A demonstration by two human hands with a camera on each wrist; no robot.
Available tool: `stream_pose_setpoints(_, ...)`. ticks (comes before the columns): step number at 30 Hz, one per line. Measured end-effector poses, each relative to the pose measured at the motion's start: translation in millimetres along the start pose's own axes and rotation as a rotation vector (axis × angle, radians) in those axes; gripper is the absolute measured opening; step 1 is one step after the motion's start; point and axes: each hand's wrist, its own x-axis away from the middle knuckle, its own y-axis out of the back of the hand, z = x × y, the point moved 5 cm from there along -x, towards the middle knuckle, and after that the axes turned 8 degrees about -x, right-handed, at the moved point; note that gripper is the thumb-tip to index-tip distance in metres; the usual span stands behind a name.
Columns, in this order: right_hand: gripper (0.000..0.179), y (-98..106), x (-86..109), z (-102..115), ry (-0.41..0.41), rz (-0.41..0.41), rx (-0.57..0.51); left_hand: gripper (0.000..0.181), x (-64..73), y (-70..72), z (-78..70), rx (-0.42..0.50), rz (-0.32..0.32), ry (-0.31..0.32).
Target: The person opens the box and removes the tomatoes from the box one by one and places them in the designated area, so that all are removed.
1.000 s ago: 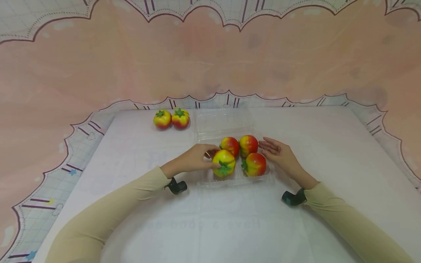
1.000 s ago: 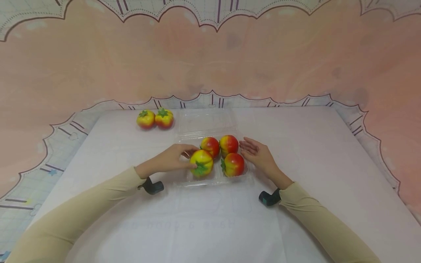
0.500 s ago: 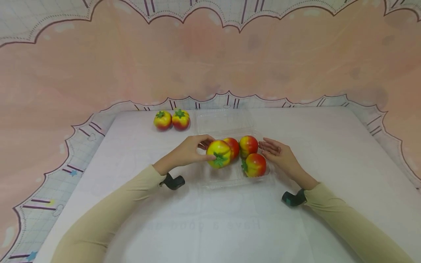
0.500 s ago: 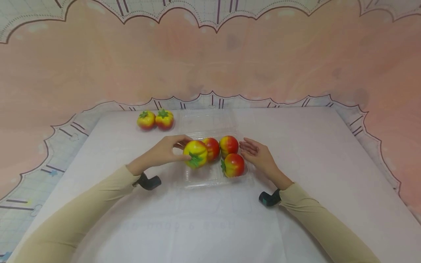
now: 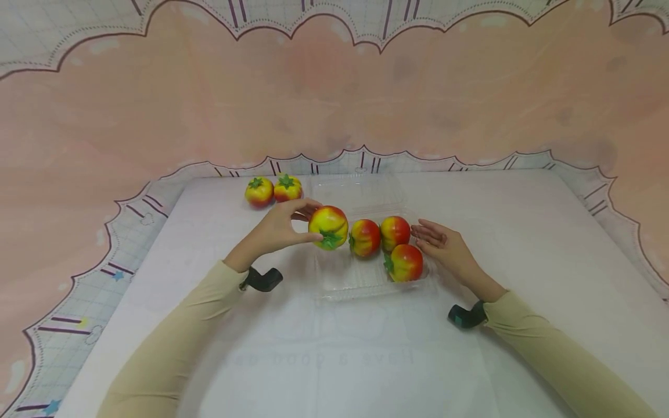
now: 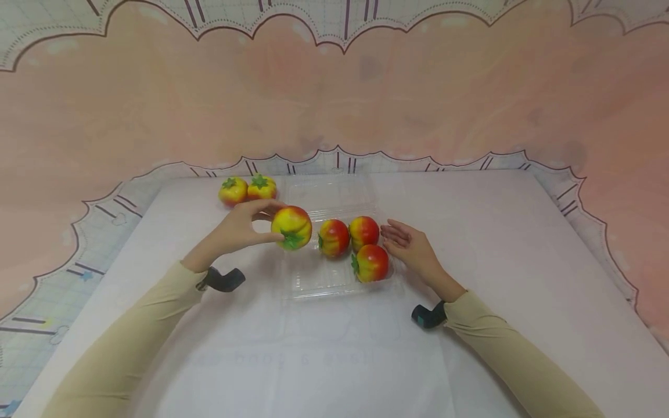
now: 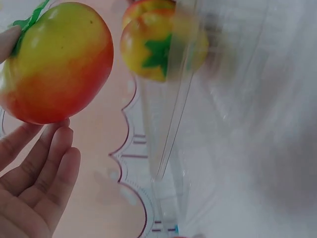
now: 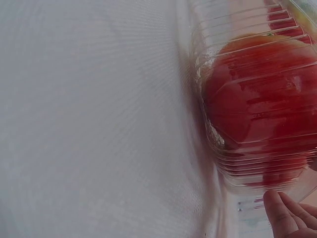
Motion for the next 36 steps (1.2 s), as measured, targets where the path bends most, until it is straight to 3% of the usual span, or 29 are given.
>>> stream_pose_setpoints(7, 0.056, 0, 0.1, 1, -0.004, -0.002, 0.014, 0.058, 4.6, 13.7, 14.9, 0.015, -0.056, 0.041)
stream_pose_setpoints(14, 0.056, 0, -0.1, 0, -0.006, -0.004, 0.023, 0.058, 9.0, 23.5, 30.8, 0.035, -0.071, 0.068)
stream_pose_setpoints(36, 0.055, -1, 0.0, -1, 0.007, -0.005, 0.020, 0.058, 35.4, 64.1, 79.1, -0.051, -0.148, 0.190)
